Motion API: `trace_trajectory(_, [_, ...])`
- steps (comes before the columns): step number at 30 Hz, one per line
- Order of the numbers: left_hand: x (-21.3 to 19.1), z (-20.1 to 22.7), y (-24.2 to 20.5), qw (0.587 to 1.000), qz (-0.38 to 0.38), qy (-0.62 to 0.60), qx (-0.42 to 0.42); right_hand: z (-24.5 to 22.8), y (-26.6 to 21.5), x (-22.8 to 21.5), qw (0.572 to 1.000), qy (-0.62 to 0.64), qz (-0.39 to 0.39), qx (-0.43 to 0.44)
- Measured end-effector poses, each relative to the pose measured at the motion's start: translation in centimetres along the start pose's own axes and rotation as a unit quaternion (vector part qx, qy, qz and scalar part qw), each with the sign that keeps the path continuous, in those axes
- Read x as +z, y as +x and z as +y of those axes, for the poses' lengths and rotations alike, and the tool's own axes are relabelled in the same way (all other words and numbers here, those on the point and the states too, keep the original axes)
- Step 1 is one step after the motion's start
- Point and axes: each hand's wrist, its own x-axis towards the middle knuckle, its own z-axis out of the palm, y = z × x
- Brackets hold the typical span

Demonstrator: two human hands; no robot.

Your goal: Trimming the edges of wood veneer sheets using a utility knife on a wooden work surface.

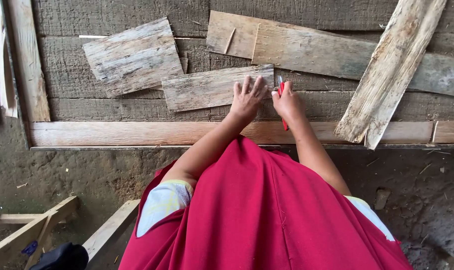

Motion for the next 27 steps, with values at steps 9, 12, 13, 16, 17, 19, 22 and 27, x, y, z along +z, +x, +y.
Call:
trace_trajectory(9, [-1.6,-0.4,1.0,0.999,-0.044,-0.024,-0.018,0.9,1.5,1.9,1.000,-0.024,0.006,-0.009])
trace_trajectory(12, [-3.7,-1.2,0.6,0.997,-0.018,-0.004,-0.073,0.1,0.8,1.4,0.999,0.003,0.023,-0.026])
trace_trajectory(13, [-3.5,-1.9,0.6,0.997,-0.018,-0.005,-0.073,-0.3,0.8,1.0,0.999,0.003,0.023,-0.026])
trace_trajectory(16, [-3.2,-3.0,0.4,0.993,-0.044,-0.034,-0.100,-1.5,0.3,0.2,0.998,0.027,0.032,-0.036])
trace_trajectory(17, [-3.3,-2.8,0.3,0.993,-0.052,-0.032,-0.104,-1.9,0.0,0.0,0.999,0.016,0.032,-0.040])
trace_trajectory(19, [-4.0,-2.6,-0.1,0.992,-0.057,-0.029,-0.112,-2.7,0.3,0.0,0.998,0.005,0.031,-0.050])
trace_trajectory(22, [-3.6,-2.4,-0.8,0.992,-0.043,-0.044,-0.110,-3.7,0.6,0.7,0.995,0.050,0.033,-0.077])
trace_trajectory(27, [0.5,-3.4,-1.1,0.986,-0.112,-0.030,-0.116,-5.4,2.5,3.6,0.997,0.003,-0.013,-0.072])
